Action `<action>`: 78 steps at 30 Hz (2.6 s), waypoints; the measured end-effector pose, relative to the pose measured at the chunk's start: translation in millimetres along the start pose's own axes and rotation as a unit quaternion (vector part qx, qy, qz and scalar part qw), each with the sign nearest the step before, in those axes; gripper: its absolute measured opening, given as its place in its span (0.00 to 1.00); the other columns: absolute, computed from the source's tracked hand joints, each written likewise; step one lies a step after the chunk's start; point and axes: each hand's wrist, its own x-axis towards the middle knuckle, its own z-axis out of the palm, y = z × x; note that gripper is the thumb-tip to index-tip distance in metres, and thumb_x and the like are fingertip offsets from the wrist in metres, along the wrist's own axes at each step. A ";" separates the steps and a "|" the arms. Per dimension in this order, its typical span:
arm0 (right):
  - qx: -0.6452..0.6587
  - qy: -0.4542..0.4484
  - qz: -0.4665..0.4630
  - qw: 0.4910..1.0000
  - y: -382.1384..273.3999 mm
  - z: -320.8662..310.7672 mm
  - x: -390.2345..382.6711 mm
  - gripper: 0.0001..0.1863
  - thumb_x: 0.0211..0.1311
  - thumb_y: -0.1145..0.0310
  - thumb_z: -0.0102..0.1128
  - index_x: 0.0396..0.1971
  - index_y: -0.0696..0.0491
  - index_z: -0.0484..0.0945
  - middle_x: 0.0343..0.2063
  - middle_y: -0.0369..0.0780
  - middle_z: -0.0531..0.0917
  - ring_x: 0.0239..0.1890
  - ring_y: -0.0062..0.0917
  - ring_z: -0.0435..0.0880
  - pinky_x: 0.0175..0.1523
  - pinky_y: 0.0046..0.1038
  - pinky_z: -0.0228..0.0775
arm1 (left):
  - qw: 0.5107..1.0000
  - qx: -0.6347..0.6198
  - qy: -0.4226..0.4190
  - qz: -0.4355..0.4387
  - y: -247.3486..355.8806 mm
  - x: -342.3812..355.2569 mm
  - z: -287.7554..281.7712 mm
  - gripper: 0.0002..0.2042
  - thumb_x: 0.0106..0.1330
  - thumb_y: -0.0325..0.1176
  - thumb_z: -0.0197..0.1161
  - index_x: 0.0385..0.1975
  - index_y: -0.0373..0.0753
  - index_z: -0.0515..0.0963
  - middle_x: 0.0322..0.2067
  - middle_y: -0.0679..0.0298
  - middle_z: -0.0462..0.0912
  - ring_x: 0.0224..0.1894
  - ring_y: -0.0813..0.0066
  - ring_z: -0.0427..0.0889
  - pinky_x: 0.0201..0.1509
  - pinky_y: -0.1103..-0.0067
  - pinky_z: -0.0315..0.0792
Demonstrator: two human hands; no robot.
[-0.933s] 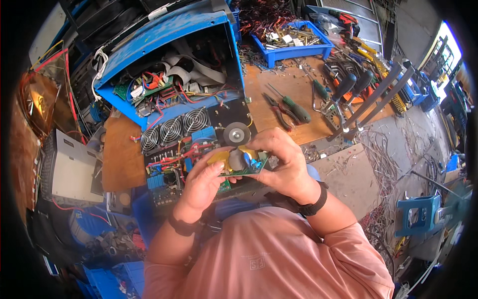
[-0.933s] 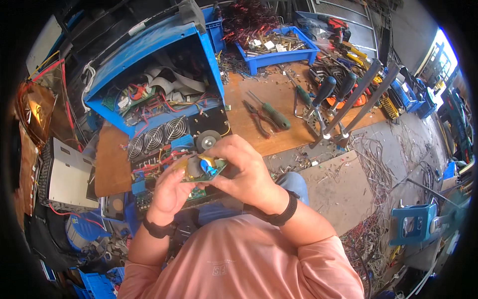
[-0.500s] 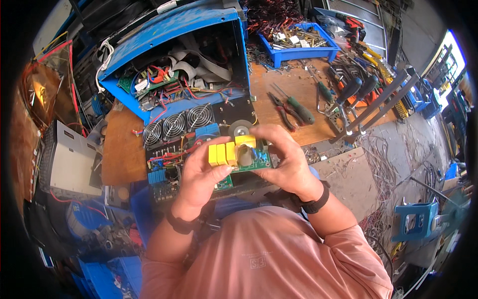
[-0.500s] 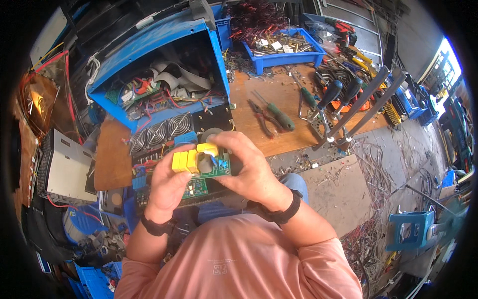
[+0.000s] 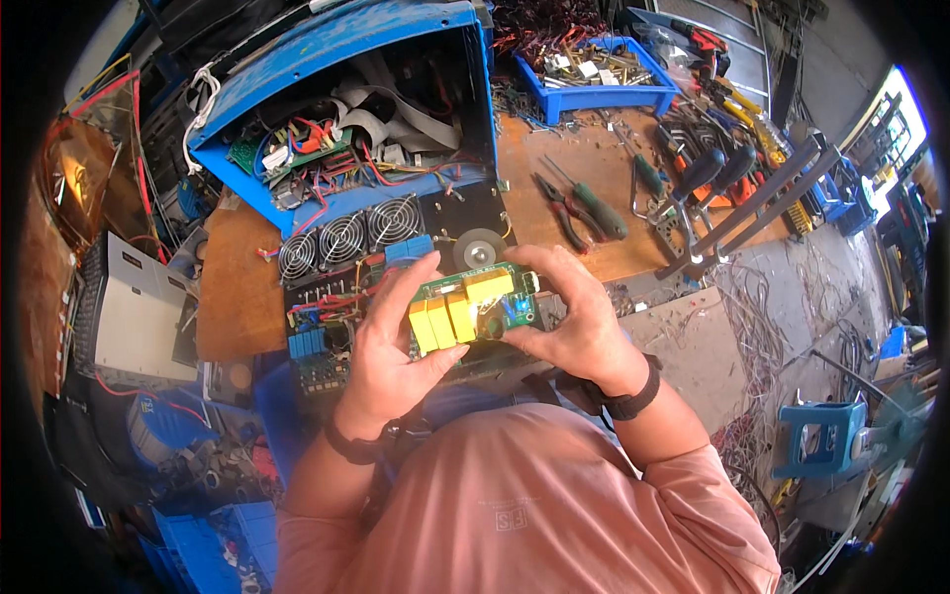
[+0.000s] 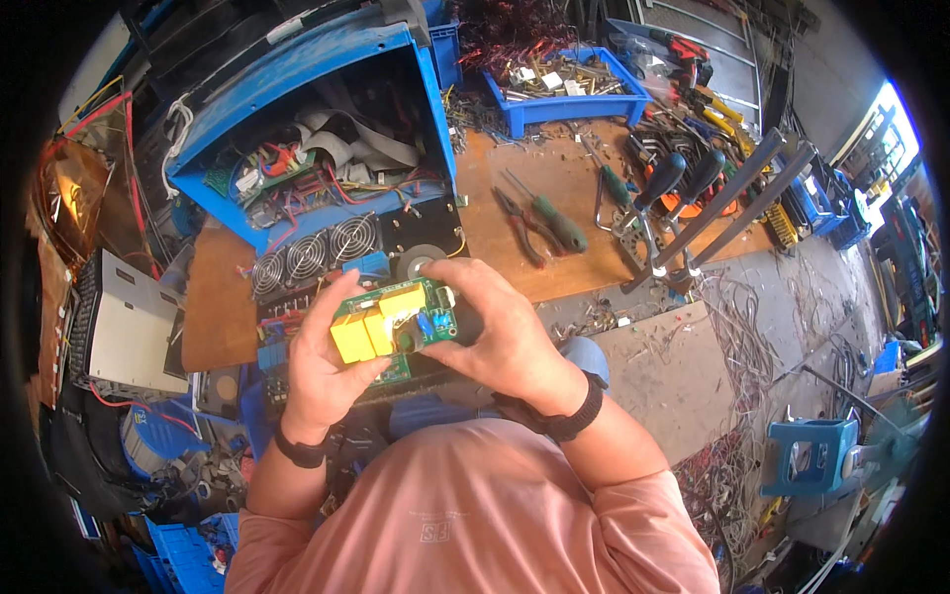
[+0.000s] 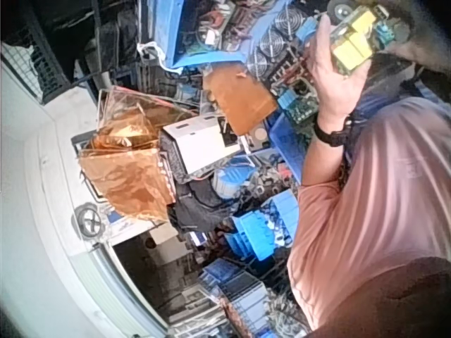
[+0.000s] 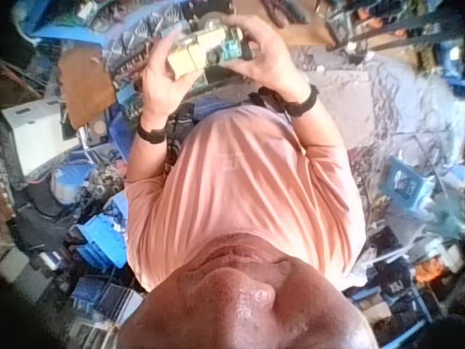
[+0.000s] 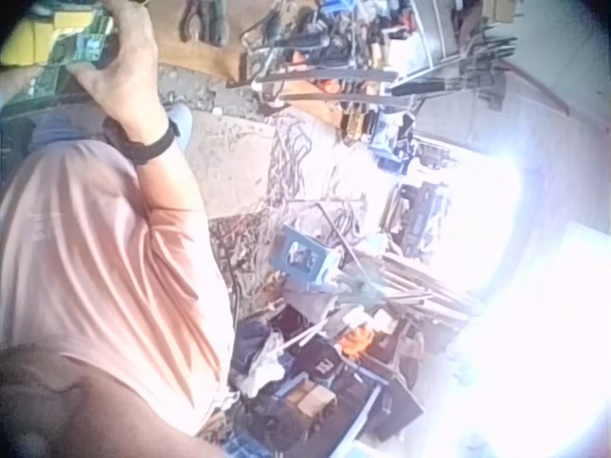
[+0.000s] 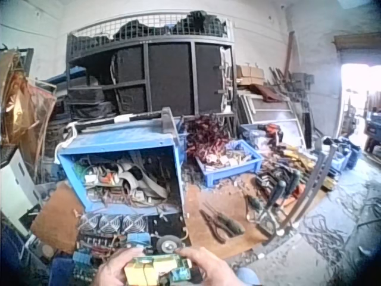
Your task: Repairing an electronic circuit board within a metal housing using hand tools.
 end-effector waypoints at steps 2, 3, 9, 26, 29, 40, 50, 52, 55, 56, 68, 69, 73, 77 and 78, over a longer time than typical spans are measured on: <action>0.001 0.002 0.003 1.000 0.1 1.1 0.5 0.35 0.39 0.76 0.76 0.53 0.55 0.73 0.46 0.45 0.80 0.50 0.40 0.80 0.54 0.34 0.73 | 1.000 -0.014 -0.005 -0.004 -0.7 1.1 -1.0 0.36 0.51 0.21 0.72 0.65 0.33 0.66 0.52 0.58 0.73 0.55 0.70 0.74 0.60 0.75 0.69; -0.006 0.003 0.002 1.000 0.3 1.6 0.6 0.35 0.39 0.76 0.76 0.53 0.55 0.73 0.46 0.45 0.80 0.50 0.40 0.80 0.54 0.34 0.73 | 1.000 -0.018 -0.007 -0.010 -1.1 0.8 -0.7 0.36 0.52 0.20 0.71 0.65 0.33 0.66 0.52 0.58 0.73 0.55 0.70 0.74 0.60 0.76 0.69; -0.015 0.001 0.014 1.000 1.1 2.8 -1.3 0.35 0.38 0.74 0.77 0.52 0.55 0.74 0.44 0.45 0.80 0.48 0.40 0.81 0.52 0.34 0.74 | 0.999 -0.042 -0.010 -0.029 0.2 1.8 0.2 0.36 0.51 0.19 0.70 0.65 0.33 0.66 0.53 0.59 0.72 0.56 0.71 0.73 0.60 0.77 0.69; -0.083 -0.122 -0.126 0.981 -24.5 35.8 13.6 0.32 0.35 0.70 0.79 0.46 0.56 0.77 0.38 0.45 0.82 0.39 0.42 0.82 0.45 0.38 0.76 | 0.930 0.365 -0.027 0.035 39.7 -39.9 -29.9 0.34 0.40 0.28 0.75 0.55 0.38 0.76 0.47 0.55 0.77 0.48 0.53 0.77 0.53 0.65 0.72; -0.051 -0.141 -0.131 0.980 -36.0 51.6 23.4 0.33 0.37 0.71 0.78 0.49 0.55 0.75 0.39 0.45 0.82 0.41 0.42 0.82 0.46 0.38 0.76 | 0.917 0.395 0.024 0.041 39.3 -53.4 -40.6 0.32 0.42 0.30 0.74 0.53 0.39 0.77 0.46 0.56 0.78 0.48 0.55 0.78 0.53 0.65 0.72; -0.057 -0.101 -0.007 0.993 -1.0 18.6 -5.7 0.27 0.45 0.69 0.76 0.48 0.58 0.78 0.43 0.45 0.82 0.44 0.34 0.82 0.50 0.34 0.74 | 0.781 0.479 0.358 -0.182 -13.2 -171.9 -173.3 0.31 0.48 0.26 0.75 0.54 0.31 0.73 0.48 0.49 0.80 0.52 0.58 0.79 0.58 0.70 0.71; 0.026 -0.057 0.162 0.985 47.3 -28.5 -31.0 0.19 0.61 0.73 0.68 0.50 0.61 0.75 0.42 0.40 0.82 0.44 0.24 0.82 0.52 0.26 0.74 | 0.692 0.173 0.364 -0.599 -158.5 -419.0 -133.3 0.19 0.49 0.38 0.72 0.37 0.33 0.81 0.32 0.56 0.85 0.32 0.61 0.84 0.37 0.69 0.77; 0.053 -0.053 0.180 0.981 48.8 -25.1 -30.2 0.19 0.61 0.72 0.68 0.50 0.61 0.75 0.42 0.40 0.82 0.44 0.23 0.83 0.53 0.25 0.73 | 0.681 0.306 0.206 -0.632 -181.9 -454.9 -106.0 0.20 0.46 0.42 0.72 0.34 0.31 0.82 0.31 0.48 0.85 0.34 0.52 0.85 0.40 0.65 0.77; 0.017 -0.087 0.149 0.985 44.5 -11.4 -26.3 0.17 0.62 0.73 0.66 0.50 0.60 0.76 0.42 0.40 0.82 0.43 0.23 0.82 0.51 0.24 0.73 | 0.684 0.282 0.055 -0.670 -204.7 -478.4 -93.5 0.20 0.45 0.44 0.72 0.27 0.29 0.83 0.28 0.43 0.84 0.34 0.47 0.85 0.41 0.63 0.77; 0.009 -0.094 0.139 0.986 42.1 -6.5 -25.1 0.17 0.61 0.72 0.67 0.49 0.60 0.77 0.42 0.40 0.82 0.42 0.22 0.82 0.50 0.24 0.73 | 0.671 0.257 0.077 -0.691 -208.1 -481.6 -89.2 0.20 0.45 0.44 0.72 0.24 0.28 0.83 0.26 0.44 0.84 0.34 0.47 0.85 0.40 0.63 0.78; -0.100 -0.085 0.142 0.981 38.1 2.1 -25.2 0.15 0.47 0.78 0.72 0.38 0.59 0.81 0.33 0.42 0.84 0.36 0.29 0.84 0.45 0.28 0.75 | 0.637 0.462 -0.052 -0.615 -241.1 -539.0 -164.6 0.11 0.52 0.39 0.69 0.36 0.50 0.84 0.33 0.58 0.85 0.34 0.61 0.84 0.37 0.65 0.77; -0.099 -0.084 0.130 0.983 38.7 2.0 -25.6 0.15 0.48 0.78 0.72 0.38 0.59 0.81 0.33 0.42 0.84 0.36 0.29 0.84 0.44 0.28 0.75 | 0.639 0.403 0.003 -0.655 -238.3 -532.2 -168.0 0.11 0.54 0.39 0.68 0.37 0.46 0.83 0.33 0.57 0.85 0.33 0.63 0.84 0.36 0.66 0.76; -0.104 -0.084 0.133 0.982 42.2 -0.3 -28.1 0.15 0.52 0.73 0.72 0.39 0.60 0.80 0.33 0.41 0.82 0.35 0.26 0.83 0.43 0.26 0.76 | 0.648 0.258 0.213 -0.684 -230.5 -478.7 -162.9 0.13 0.62 0.37 0.66 0.37 0.31 0.81 0.30 0.54 0.84 0.30 0.69 0.82 0.34 0.70 0.75; -0.081 -0.068 0.160 0.981 46.3 -4.8 -30.3 0.15 0.52 0.72 0.72 0.39 0.59 0.80 0.32 0.42 0.82 0.35 0.27 0.83 0.42 0.27 0.76 | 0.727 0.207 0.300 -0.582 -233.6 -424.4 -157.5 0.16 0.63 0.36 0.66 0.41 0.26 0.79 0.33 0.60 0.82 0.32 0.74 0.79 0.34 0.73 0.73; -0.083 -0.065 0.155 0.982 47.5 -5.6 -30.7 0.15 0.51 0.74 0.72 0.40 0.59 0.80 0.32 0.42 0.82 0.34 0.28 0.83 0.41 0.27 0.76 | 0.753 0.190 0.292 -0.559 -232.4 -412.1 -157.7 0.16 0.64 0.36 0.66 0.42 0.26 0.79 0.32 0.60 0.82 0.32 0.75 0.79 0.34 0.74 0.73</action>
